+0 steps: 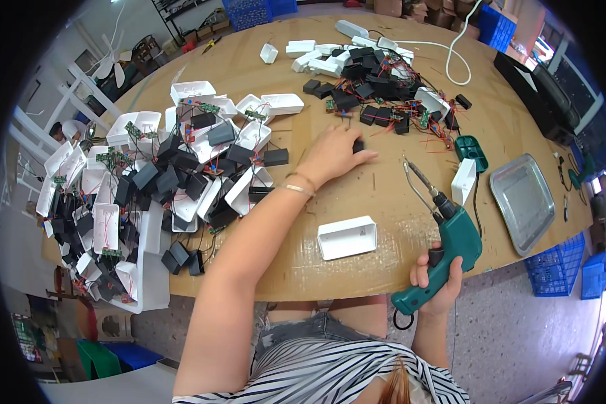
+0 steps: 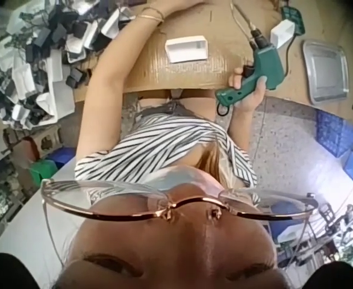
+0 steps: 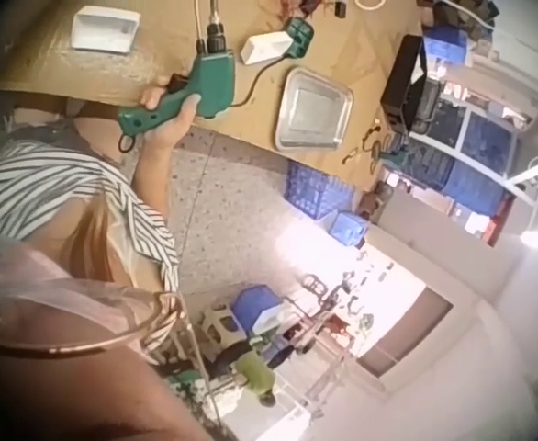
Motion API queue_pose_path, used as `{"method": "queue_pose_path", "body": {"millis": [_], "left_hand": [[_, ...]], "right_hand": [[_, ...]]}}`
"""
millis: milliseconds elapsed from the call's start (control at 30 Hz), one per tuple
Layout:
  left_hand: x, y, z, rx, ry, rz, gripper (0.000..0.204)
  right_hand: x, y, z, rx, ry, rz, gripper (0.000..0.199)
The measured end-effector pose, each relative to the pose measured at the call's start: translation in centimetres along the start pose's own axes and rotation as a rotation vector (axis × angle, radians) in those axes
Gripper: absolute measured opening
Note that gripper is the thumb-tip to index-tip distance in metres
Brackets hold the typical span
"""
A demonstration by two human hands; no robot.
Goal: Manually assembling electronic components into small plastic boxes using a soldering iron.
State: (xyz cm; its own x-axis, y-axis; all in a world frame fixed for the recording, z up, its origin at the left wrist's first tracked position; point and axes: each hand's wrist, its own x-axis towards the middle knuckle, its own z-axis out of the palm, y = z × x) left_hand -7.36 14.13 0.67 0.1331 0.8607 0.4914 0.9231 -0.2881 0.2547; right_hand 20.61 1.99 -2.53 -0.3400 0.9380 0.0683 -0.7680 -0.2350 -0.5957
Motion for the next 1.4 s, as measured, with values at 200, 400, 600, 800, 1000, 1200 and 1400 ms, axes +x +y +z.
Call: {"method": "queue_pose_path", "body": {"millis": [200, 400, 600, 800, 1000, 1200, 1400], "left_hand": [[-3.2, 1.8, -5.7, -0.01, -0.492, -0.292, 0.045], [-2.7, 1.3, -2.8, 0.033, 0.004, -0.218, 0.058], [-0.2, 0.2, -0.3, -0.144, -0.231, -0.254, 0.043], [-3.0, 0.2, -3.2, -0.231, -0.017, -0.244, 0.023], [-5.6, 0.6, -6.4, -0.72, 0.012, -0.42, 0.022], [-7.2, 1.0, -6.9, -0.747, 0.0, -0.352, 0.023], [-7.3, 0.9, -7.3, -0.626, -0.091, -0.248, 0.02]], "right_hand": [[0.4, -0.6, 0.8, -0.026, 0.02, -0.034, 0.049], [0.8, -0.5, 0.9, -0.03, 0.015, -0.029, 0.049], [0.4, -0.2, 0.9, -0.007, 0.033, -0.024, 0.048], [0.4, -0.3, 1.1, -0.038, 0.061, -0.013, 0.047], [0.4, -0.4, 1.1, -0.076, 0.071, -0.017, 0.046], [0.5, -0.3, 1.5, -0.081, 0.082, -0.015, 0.044], [0.7, -0.3, 1.6, -0.088, 0.093, -0.019, 0.045]]}}
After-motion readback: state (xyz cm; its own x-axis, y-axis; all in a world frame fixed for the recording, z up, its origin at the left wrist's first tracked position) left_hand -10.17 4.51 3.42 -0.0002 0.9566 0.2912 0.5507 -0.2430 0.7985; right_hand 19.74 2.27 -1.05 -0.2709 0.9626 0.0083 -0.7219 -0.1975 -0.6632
